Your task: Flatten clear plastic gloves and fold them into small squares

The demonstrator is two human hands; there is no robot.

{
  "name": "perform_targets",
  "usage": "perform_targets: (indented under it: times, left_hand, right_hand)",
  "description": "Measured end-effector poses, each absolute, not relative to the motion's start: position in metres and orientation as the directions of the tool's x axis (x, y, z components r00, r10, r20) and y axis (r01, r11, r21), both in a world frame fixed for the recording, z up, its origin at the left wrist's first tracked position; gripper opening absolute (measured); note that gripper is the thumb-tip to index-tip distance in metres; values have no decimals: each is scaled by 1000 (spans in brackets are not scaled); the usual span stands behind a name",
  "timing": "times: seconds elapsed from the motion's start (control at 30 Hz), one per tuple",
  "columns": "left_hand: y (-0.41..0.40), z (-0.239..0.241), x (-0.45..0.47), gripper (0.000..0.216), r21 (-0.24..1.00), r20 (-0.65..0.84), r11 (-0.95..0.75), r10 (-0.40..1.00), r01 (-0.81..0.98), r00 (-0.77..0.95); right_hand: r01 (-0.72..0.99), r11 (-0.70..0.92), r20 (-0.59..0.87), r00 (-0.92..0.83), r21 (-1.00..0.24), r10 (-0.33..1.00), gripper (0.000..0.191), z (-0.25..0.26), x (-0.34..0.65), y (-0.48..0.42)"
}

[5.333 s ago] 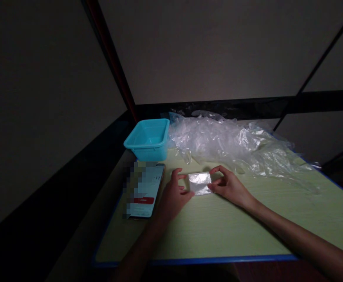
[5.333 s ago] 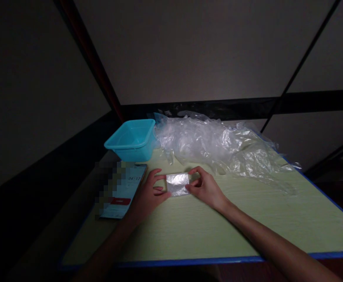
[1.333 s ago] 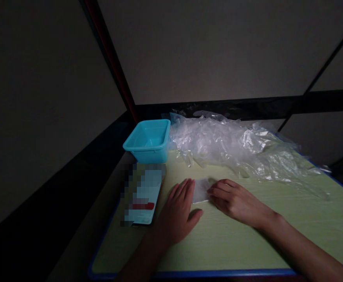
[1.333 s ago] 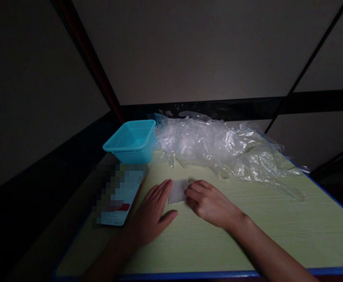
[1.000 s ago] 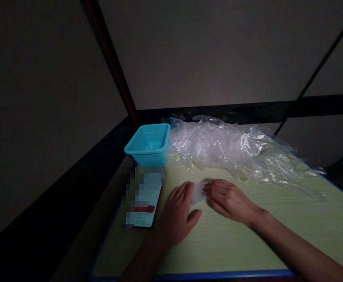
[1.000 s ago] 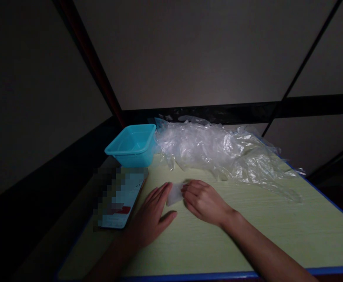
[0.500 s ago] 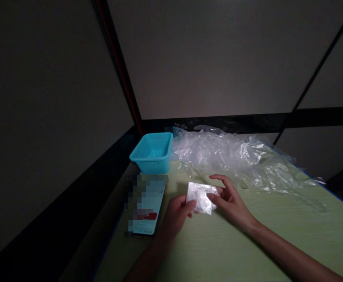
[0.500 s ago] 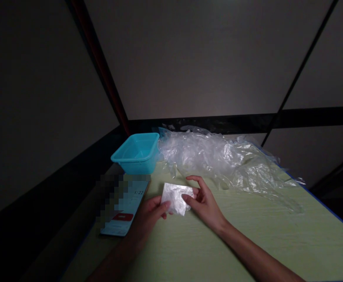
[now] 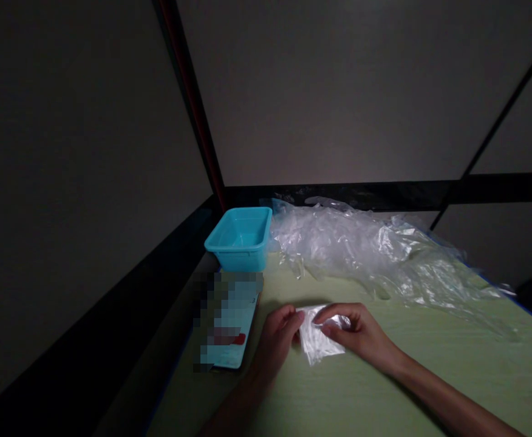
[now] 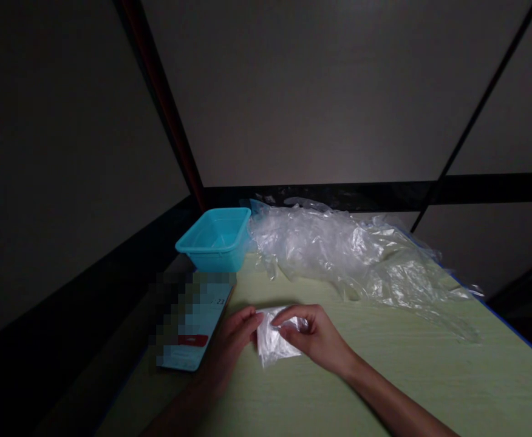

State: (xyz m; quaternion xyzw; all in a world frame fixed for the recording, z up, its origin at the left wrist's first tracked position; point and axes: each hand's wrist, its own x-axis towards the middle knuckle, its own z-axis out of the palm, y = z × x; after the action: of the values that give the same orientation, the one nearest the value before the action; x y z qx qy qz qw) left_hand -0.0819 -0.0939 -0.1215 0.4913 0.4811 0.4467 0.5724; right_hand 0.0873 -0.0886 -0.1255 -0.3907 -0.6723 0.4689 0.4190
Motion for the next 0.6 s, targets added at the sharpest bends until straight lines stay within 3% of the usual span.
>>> perform_targets:
  times: [0.23, 0.6]
  left_hand:
    - [-94, -117, -82, 25, 998, -57, 56, 992, 9, 114]
    - [-88, -124, -85, 24, 1000, 21, -22, 998, 20, 66]
  right_hand:
    - [138, 250, 175, -410, -958, 895, 12, -126, 87, -90]
    - [119, 167, 118, -342, -979, 932, 15, -125, 89, -86]
